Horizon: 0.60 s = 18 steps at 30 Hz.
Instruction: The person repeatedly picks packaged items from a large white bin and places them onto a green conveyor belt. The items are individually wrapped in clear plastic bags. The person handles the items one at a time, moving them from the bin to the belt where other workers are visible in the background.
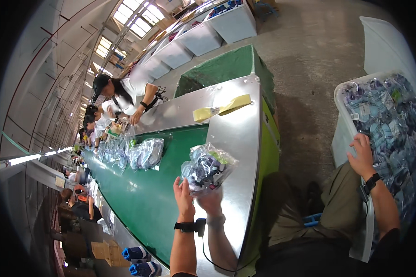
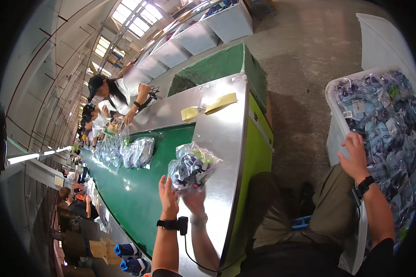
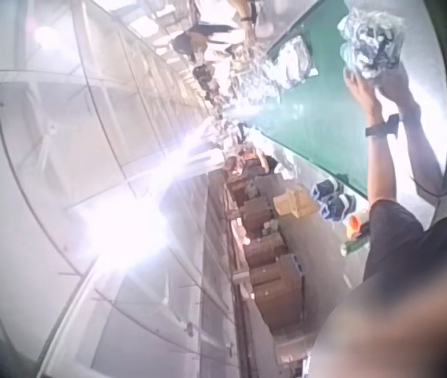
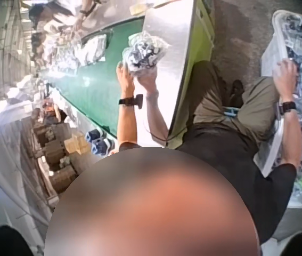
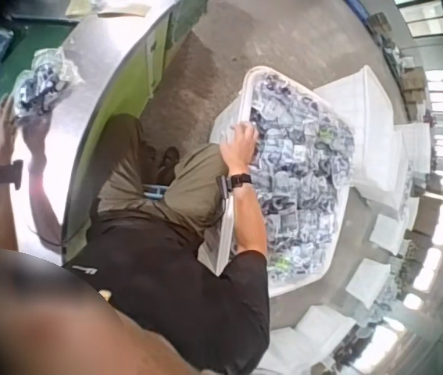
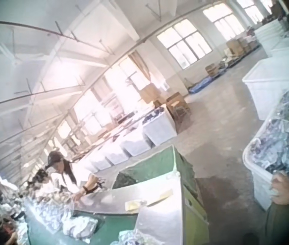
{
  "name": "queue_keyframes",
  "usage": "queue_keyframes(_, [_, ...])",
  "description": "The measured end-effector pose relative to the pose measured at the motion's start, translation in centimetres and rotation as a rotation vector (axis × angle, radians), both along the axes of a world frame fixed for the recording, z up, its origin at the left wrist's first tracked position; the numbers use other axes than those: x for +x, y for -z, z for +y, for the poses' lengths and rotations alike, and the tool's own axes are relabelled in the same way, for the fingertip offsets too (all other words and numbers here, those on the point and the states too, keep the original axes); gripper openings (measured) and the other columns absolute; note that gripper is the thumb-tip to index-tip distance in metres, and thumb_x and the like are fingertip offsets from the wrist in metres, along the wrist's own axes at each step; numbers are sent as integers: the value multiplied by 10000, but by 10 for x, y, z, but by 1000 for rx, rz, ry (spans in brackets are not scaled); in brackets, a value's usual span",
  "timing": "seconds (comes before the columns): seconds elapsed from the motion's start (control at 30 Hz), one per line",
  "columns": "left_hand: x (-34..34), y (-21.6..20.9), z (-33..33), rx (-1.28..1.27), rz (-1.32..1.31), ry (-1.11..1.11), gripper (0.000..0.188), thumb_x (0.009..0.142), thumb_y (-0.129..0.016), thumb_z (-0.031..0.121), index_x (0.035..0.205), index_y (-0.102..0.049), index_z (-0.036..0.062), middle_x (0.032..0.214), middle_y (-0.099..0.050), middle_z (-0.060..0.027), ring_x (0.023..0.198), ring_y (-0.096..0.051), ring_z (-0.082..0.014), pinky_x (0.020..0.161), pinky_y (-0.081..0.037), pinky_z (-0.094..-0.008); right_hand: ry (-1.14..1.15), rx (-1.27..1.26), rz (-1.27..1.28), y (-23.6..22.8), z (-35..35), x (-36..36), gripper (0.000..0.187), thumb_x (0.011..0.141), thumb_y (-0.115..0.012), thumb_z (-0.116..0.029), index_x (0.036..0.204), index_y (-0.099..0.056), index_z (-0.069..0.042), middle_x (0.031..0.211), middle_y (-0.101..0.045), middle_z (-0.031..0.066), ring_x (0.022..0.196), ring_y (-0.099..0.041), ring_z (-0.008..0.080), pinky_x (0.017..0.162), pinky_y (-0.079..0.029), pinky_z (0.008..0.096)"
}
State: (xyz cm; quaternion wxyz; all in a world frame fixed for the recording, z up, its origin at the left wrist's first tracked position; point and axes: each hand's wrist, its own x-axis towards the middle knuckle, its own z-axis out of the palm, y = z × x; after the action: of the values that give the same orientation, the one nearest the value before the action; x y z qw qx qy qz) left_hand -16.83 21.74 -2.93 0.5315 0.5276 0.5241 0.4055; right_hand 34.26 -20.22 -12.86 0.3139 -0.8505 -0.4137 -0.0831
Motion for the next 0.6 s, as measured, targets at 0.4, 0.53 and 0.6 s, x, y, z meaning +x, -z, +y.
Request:
queue_keyframes(0.4, [59,11,-1,210,-72,469,633,881,-594,32,1501,-464,30,1367,-594,-215,1177,-652,-293,1022,-545,-390,-3,20,-20,-5,-2,-1,329,727,-806,-86,1008,-638,-49,1234,-556,139,1267,-517,392,1053,-460,489])
queue_keyframes(0.53, [103,3,-65,-453,-563,467,555,953,-462,121,1506,-489,79,1418,-617,-134,1303,-620,-326,1077,-549,-479,10,39,55,-17,2,-8,274,742,-814,-124,967,-670,-64,1223,-586,136,1254,-541,390,1056,-456,498])
queue_keyframes(0.6, [128,-2,-103,-483,-600,546,653,942,-489,109,1590,-409,87,1487,-568,-137,1333,-597,-325,1126,-506,-496,113,76,83,-29,8,-29,245,755,-811,-117,955,-679,-65,1175,-617,131,1202,-579,375,1041,-466,479])
